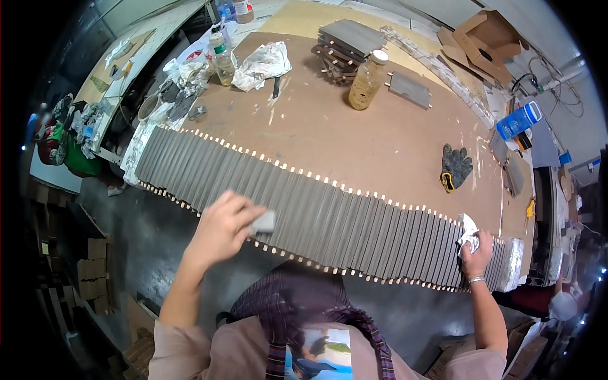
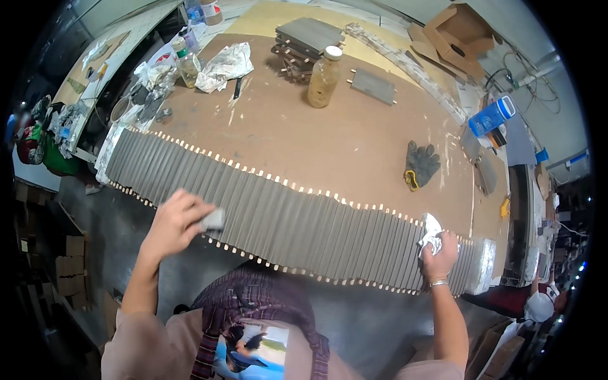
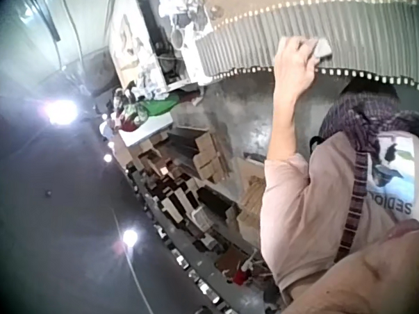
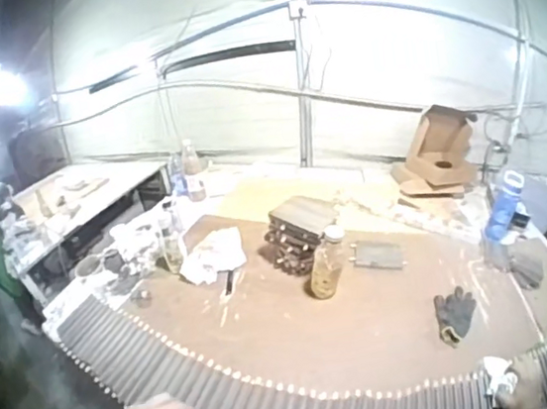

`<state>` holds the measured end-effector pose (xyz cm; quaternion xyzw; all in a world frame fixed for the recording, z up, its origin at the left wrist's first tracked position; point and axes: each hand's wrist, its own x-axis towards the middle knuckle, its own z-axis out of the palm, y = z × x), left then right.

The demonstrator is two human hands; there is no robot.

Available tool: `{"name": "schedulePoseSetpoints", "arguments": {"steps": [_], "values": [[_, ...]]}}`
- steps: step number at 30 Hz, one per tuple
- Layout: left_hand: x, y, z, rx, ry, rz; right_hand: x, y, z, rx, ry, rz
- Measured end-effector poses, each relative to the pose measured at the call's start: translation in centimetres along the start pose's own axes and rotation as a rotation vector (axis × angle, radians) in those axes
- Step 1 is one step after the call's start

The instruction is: The person cleans a long bamboo-slat mat by wiping the slats with a white cloth and a rectangular block.

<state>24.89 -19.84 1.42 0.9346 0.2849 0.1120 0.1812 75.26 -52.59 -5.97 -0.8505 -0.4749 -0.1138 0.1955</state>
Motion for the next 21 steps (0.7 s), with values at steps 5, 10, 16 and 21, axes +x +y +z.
{"name": "schedulePoseSetpoints", "arguments": {"steps": [5,10,16,21], "values": [[7.1,-4.0,2.0,0.131,0.226,-0.083,0.4,-0.1,0.1,-0.025,0.019,-0.023],[4.5,-0.7,1.6,-0.010,0.150,0.107,0.0,-0.4,-0.3,-0.027,0.013,0.000],[7.6,-2.1,3.2,0.082,0.179,0.034,0.3,-0.3,0.0,0.004,0.011,0.006],[8.2,-1.4,2.2,0.093,0.171,0.059,0.3,-0.2,-0.2,-0.027,0.014,0.006]]}}
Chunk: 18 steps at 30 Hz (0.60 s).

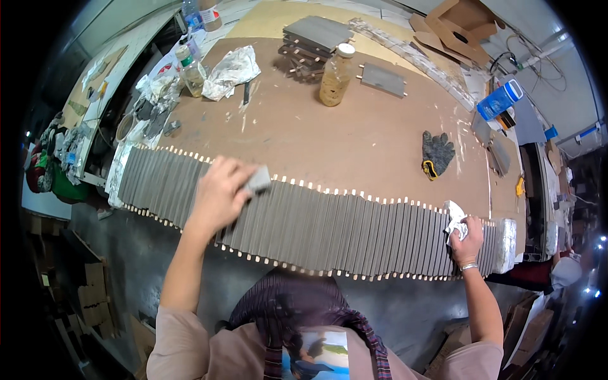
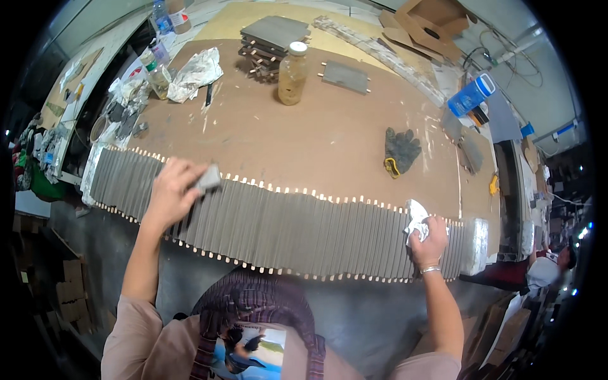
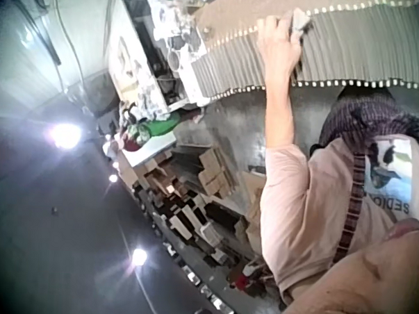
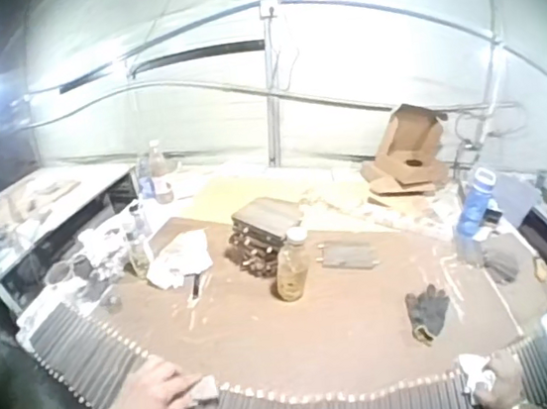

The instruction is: The person cleans a long bamboo-slat mat by wiping the slats with a white cloth and a rectangular block.

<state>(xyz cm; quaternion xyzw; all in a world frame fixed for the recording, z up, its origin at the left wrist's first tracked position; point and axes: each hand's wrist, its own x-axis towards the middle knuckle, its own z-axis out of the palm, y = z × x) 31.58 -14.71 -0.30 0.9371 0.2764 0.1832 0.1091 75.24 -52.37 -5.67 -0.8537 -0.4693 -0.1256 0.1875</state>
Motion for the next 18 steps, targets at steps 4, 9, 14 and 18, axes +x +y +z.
{"name": "schedulePoseSetpoints", "arguments": {"steps": [4,9,14,18], "values": [[-1.3,2.2,-0.1,-0.072,-0.132,0.110,0.0,0.1,0.1,0.004,0.000,0.002],[1.8,0.0,1.4,0.039,-0.001,0.012,0.2,-0.2,-0.2,0.008,0.001,-0.007],[0.1,2.1,0.7,-0.047,-0.089,0.123,0.1,-0.1,-0.1,0.012,0.003,-0.011],[1.4,1.0,1.7,-0.021,-0.008,0.016,0.2,-0.2,-0.1,0.009,0.000,-0.008]]}}
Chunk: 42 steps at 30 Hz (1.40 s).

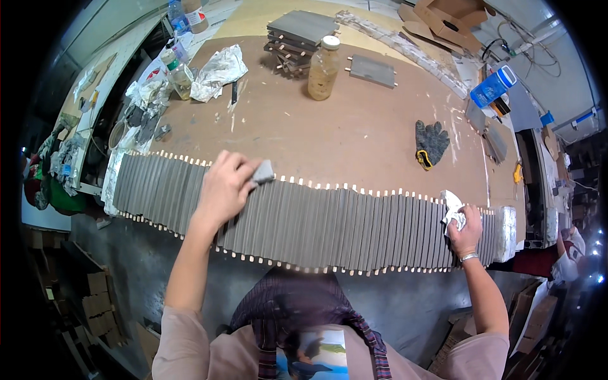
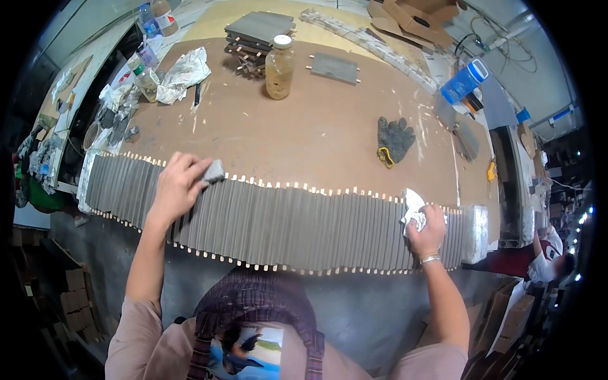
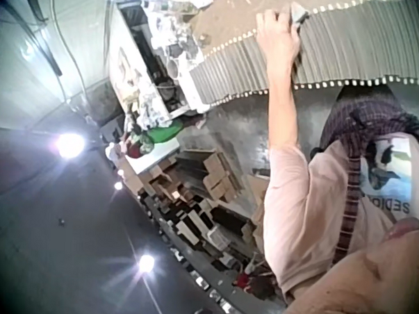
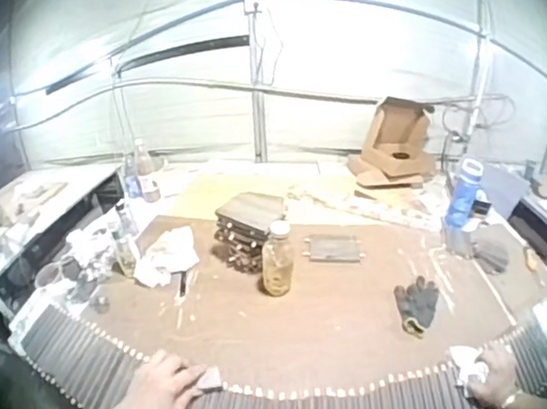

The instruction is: The person cleans a long bamboo-slat mat by wiping the slats with a white cloth and a rectangular block.

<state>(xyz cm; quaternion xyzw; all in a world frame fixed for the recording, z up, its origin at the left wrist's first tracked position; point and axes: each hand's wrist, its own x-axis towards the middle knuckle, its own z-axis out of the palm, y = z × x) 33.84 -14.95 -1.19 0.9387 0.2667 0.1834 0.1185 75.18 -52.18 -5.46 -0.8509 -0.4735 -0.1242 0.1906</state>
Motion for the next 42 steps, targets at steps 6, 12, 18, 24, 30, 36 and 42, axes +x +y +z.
{"name": "schedulePoseSetpoints", "arguments": {"steps": [6,12,18,24,30,36,42], "values": [[-1.1,4.4,-0.8,-0.212,-0.191,0.238,-0.2,0.3,0.1,-0.001,0.005,0.005],[2.8,2.0,2.8,-0.059,0.004,0.159,0.3,-0.3,0.0,0.003,0.014,-0.020],[0.1,5.3,0.0,-0.178,-0.136,0.245,-0.2,0.0,-0.1,-0.015,0.020,-0.006],[2.8,3.9,2.8,-0.046,-0.074,0.193,0.2,-0.5,-0.3,-0.008,0.016,-0.017],[1.9,5.5,1.4,-0.125,-0.074,0.225,-0.1,-0.3,-0.3,-0.008,0.027,0.002],[2.6,4.2,3.1,-0.001,0.032,0.124,0.2,-0.3,-0.2,-0.005,0.014,0.005],[-0.8,6.4,0.9,-0.084,-0.213,0.311,0.0,-0.3,-0.3,-0.008,0.013,0.005]]}}
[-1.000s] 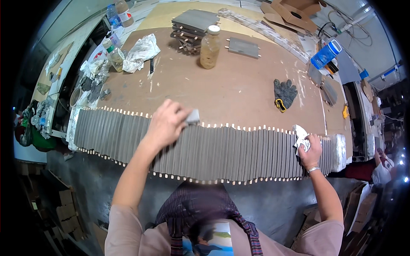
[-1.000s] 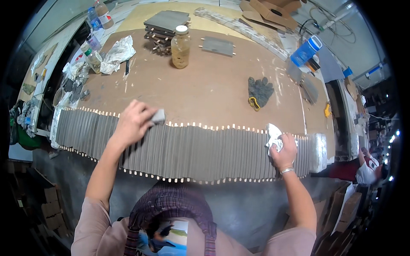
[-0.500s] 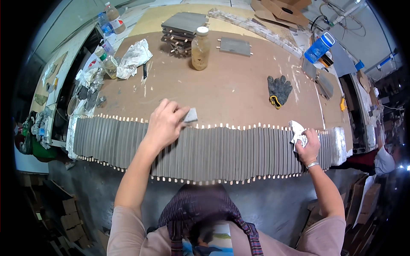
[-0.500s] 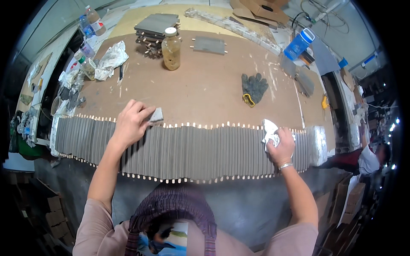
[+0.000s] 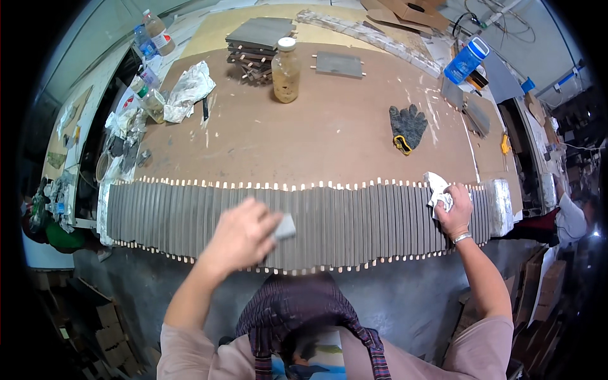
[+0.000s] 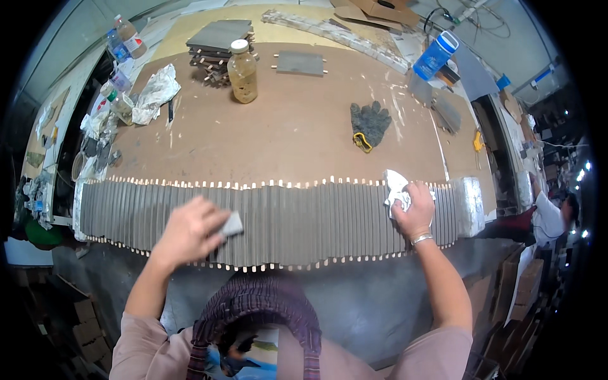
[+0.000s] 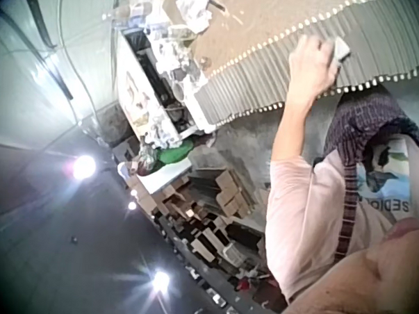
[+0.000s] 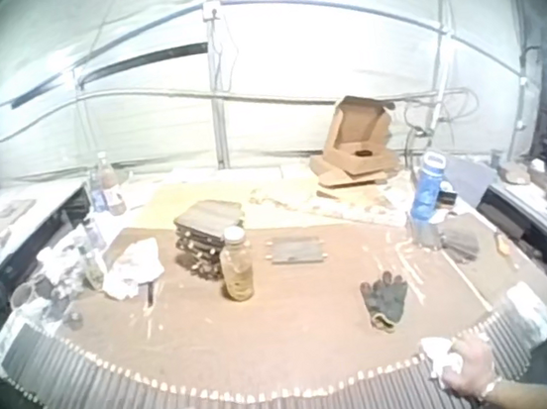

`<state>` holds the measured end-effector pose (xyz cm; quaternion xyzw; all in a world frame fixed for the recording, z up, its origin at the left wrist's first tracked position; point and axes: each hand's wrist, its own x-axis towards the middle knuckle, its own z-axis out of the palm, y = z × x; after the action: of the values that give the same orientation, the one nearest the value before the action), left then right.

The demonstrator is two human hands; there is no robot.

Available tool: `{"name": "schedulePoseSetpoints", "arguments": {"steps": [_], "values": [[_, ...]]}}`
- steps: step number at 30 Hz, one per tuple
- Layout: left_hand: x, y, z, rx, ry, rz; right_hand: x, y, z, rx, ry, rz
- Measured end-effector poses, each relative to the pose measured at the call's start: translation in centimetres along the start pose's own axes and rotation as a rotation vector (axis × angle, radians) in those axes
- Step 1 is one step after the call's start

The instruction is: The person cleans a long bamboo-slat mat by wiping the slats with a white cloth and a rectangular block.

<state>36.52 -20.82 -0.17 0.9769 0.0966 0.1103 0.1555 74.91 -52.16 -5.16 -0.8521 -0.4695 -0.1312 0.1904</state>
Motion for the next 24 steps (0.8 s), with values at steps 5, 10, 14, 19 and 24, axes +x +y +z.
{"name": "schedulePoseSetpoints", "arguments": {"steps": [5,10,14,19,24], "values": [[-2.0,1.4,-0.5,-0.069,-0.017,-0.080,-0.2,-0.3,0.0,0.002,-0.009,0.010],[2.0,-1.4,1.9,0.037,0.248,-0.181,-0.1,-0.2,0.1,0.001,0.011,0.002],[-1.2,1.4,1.3,-0.017,0.168,-0.180,-0.1,0.2,0.0,-0.012,0.049,0.007],[-1.0,2.0,2.0,-0.003,0.209,-0.274,0.3,0.2,-0.3,0.003,0.008,0.017],[1.3,0.7,2.3,0.043,0.296,-0.271,0.0,0.1,0.6,0.009,0.037,0.011]]}}
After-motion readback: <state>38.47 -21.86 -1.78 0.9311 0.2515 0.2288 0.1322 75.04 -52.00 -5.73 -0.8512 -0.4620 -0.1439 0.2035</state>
